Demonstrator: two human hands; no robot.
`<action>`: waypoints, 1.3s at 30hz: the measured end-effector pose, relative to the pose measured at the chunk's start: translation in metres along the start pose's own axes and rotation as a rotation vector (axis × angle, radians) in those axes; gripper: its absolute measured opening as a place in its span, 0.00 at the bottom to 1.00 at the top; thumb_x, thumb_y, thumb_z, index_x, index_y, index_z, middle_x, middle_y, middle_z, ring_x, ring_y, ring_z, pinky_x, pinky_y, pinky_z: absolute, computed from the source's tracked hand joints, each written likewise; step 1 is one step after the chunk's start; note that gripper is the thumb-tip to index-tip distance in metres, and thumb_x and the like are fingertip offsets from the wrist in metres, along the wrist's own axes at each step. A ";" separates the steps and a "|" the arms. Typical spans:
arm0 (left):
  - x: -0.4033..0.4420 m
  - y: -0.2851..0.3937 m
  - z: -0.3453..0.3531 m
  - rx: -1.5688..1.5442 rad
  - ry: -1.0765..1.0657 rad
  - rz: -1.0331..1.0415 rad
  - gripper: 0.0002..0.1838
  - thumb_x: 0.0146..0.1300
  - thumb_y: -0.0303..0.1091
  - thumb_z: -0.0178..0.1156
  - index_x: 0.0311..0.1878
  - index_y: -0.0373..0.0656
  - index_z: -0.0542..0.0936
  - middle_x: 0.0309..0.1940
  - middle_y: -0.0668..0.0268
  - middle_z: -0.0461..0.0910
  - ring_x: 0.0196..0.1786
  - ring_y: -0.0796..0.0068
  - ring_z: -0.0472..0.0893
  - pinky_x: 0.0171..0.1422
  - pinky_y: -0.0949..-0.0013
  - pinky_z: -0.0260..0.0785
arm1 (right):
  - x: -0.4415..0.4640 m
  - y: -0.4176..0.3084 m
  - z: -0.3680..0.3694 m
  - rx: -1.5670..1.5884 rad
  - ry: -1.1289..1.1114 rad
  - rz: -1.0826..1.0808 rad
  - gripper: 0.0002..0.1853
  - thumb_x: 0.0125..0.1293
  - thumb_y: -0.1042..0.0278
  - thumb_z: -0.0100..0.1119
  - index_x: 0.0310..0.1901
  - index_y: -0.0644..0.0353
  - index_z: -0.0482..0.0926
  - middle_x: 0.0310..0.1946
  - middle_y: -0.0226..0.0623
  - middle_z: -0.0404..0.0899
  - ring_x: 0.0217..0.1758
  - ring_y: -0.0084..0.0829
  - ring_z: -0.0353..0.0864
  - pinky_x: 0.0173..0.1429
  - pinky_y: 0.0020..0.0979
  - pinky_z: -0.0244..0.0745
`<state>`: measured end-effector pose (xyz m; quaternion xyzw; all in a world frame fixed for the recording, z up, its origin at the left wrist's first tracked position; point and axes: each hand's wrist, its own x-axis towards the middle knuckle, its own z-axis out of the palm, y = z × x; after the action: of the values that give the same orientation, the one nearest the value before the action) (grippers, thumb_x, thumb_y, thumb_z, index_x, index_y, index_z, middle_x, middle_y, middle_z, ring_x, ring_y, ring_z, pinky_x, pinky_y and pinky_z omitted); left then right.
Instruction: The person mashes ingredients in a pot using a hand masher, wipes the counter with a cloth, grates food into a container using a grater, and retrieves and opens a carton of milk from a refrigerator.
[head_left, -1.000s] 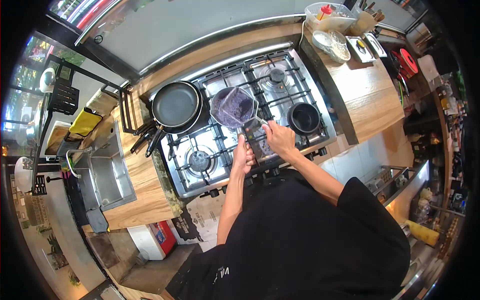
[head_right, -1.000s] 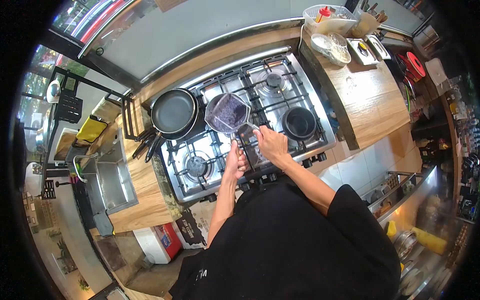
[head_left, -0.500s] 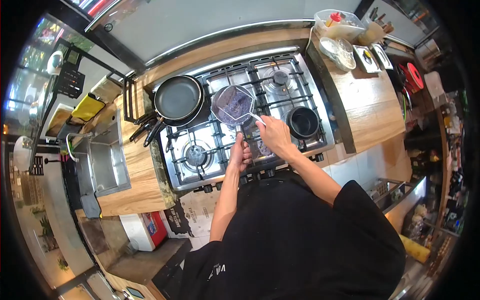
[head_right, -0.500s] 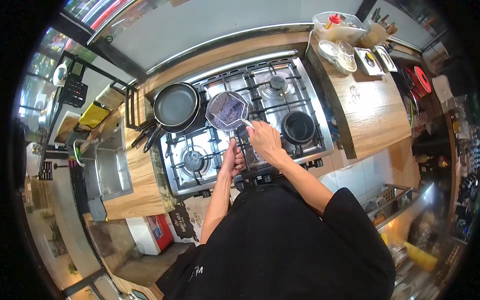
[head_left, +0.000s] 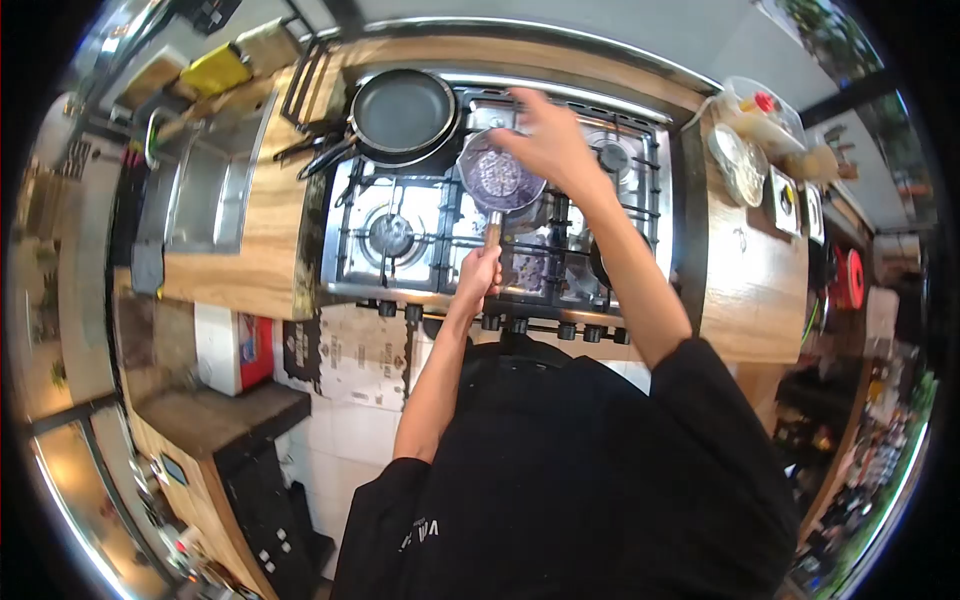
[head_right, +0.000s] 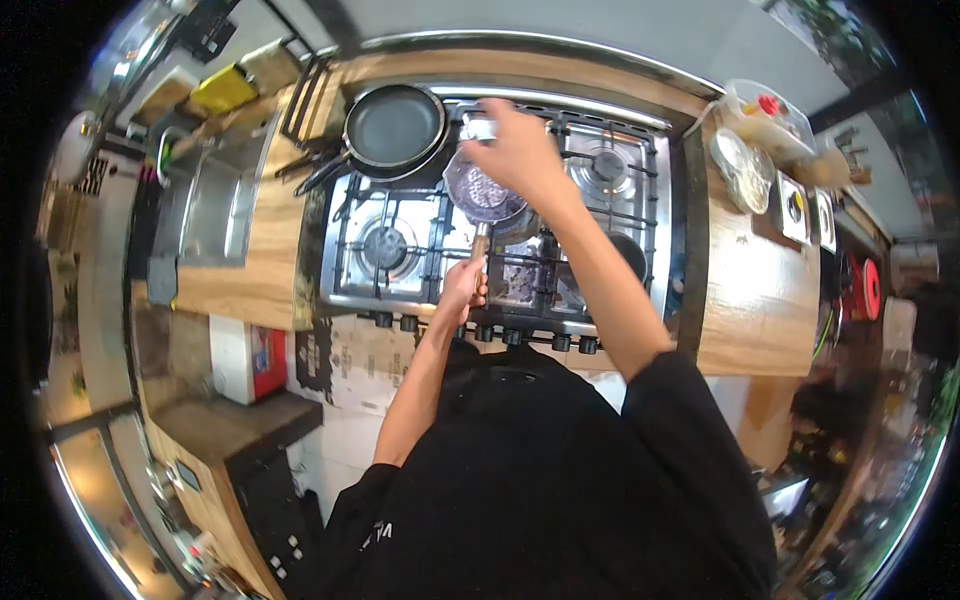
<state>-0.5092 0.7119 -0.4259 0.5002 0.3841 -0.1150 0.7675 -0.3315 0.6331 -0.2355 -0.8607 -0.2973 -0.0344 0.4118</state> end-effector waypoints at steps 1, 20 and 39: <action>0.001 -0.004 -0.001 0.047 0.016 0.056 0.14 0.67 0.44 0.58 0.37 0.44 0.71 0.21 0.73 0.70 0.20 0.84 0.70 0.19 0.76 0.62 | -0.027 0.004 0.001 0.036 0.111 0.146 0.25 0.56 0.54 0.68 0.48 0.67 0.77 0.30 0.53 0.83 0.37 0.49 0.84 0.43 0.44 0.78; -0.156 0.005 -0.203 0.796 -0.217 0.582 0.15 0.64 0.43 0.58 0.36 0.37 0.79 0.33 0.53 0.83 0.39 0.53 0.82 0.44 0.57 0.73 | -0.174 0.047 0.148 0.603 0.086 1.079 0.23 0.73 0.41 0.48 0.26 0.50 0.67 0.14 0.23 0.62 0.11 0.20 0.59 0.13 0.25 0.50; -0.057 0.257 -0.747 0.900 0.494 0.783 0.08 0.65 0.32 0.60 0.43 0.38 0.80 0.34 0.65 0.82 0.34 0.76 0.79 0.38 0.72 0.71 | -0.179 -0.233 0.254 0.558 0.158 1.126 0.19 0.76 0.48 0.46 0.30 0.53 0.70 0.14 0.21 0.62 0.12 0.14 0.59 0.14 0.21 0.52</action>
<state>-0.7584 1.4614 -0.3632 0.8881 0.2529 0.1423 0.3566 -0.6510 0.8442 -0.2968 -0.7404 0.2347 0.2029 0.5962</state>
